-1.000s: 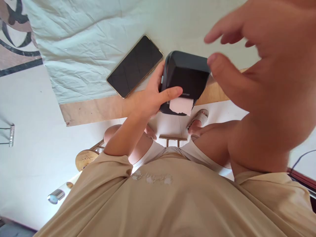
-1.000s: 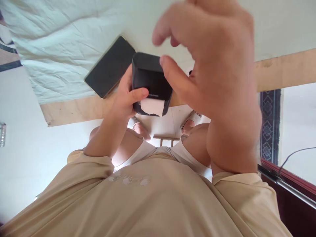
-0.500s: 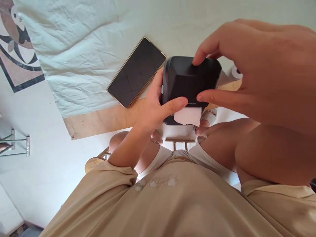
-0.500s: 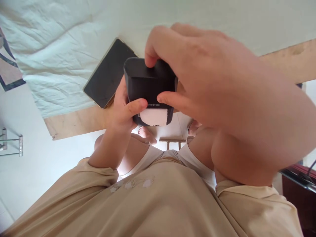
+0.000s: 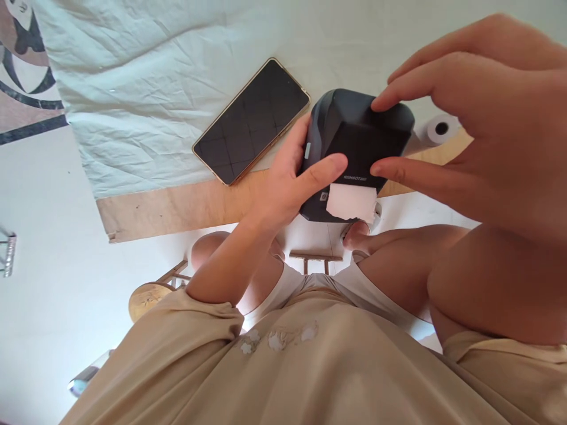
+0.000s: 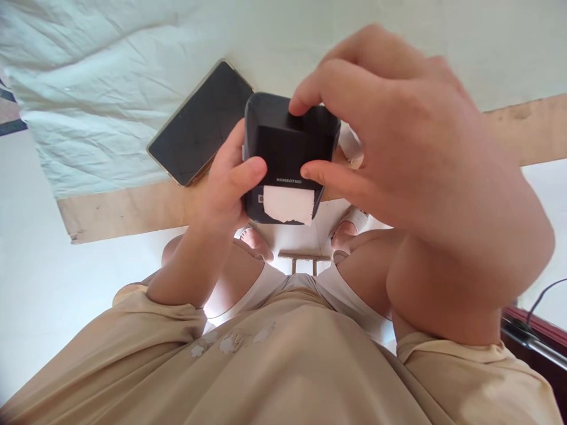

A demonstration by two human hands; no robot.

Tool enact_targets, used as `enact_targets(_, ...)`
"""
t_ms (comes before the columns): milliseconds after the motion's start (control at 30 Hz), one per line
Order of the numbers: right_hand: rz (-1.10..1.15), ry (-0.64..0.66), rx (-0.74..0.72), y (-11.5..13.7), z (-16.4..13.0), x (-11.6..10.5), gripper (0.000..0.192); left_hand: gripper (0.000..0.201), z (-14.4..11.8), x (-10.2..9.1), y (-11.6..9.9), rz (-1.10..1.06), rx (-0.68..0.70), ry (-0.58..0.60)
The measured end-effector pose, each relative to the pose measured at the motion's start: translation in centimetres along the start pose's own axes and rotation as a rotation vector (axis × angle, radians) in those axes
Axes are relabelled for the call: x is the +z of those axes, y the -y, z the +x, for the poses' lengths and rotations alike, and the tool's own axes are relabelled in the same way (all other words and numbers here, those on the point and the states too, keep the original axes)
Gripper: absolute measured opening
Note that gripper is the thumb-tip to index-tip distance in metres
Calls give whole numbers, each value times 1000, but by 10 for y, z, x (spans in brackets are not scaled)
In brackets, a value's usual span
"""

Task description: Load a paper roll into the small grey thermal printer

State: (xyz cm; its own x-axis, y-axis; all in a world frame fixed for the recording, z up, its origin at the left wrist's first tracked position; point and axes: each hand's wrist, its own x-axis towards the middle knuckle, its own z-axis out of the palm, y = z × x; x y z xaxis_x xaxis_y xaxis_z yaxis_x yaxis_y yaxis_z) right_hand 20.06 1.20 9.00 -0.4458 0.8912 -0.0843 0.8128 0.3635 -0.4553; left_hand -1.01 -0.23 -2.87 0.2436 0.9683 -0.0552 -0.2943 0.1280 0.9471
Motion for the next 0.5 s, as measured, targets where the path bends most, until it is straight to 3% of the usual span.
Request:
enact_targets(100,-25,-20,-1,2,-5,0,41,37,-1,5,-8,-223,-17,82)
enact_targets(200,-5,-14,-17,4,-9,-1,39,22,0,10,-14,-312,-26,57)
enact_targets(333,-11,-38,-27,5,-12,0,43,26,5,6,-6,-233,-19,-10)
enact_targets(500,-50,-59,-61,2,-14,9,45,30,7,-1,1,-182,97,8)
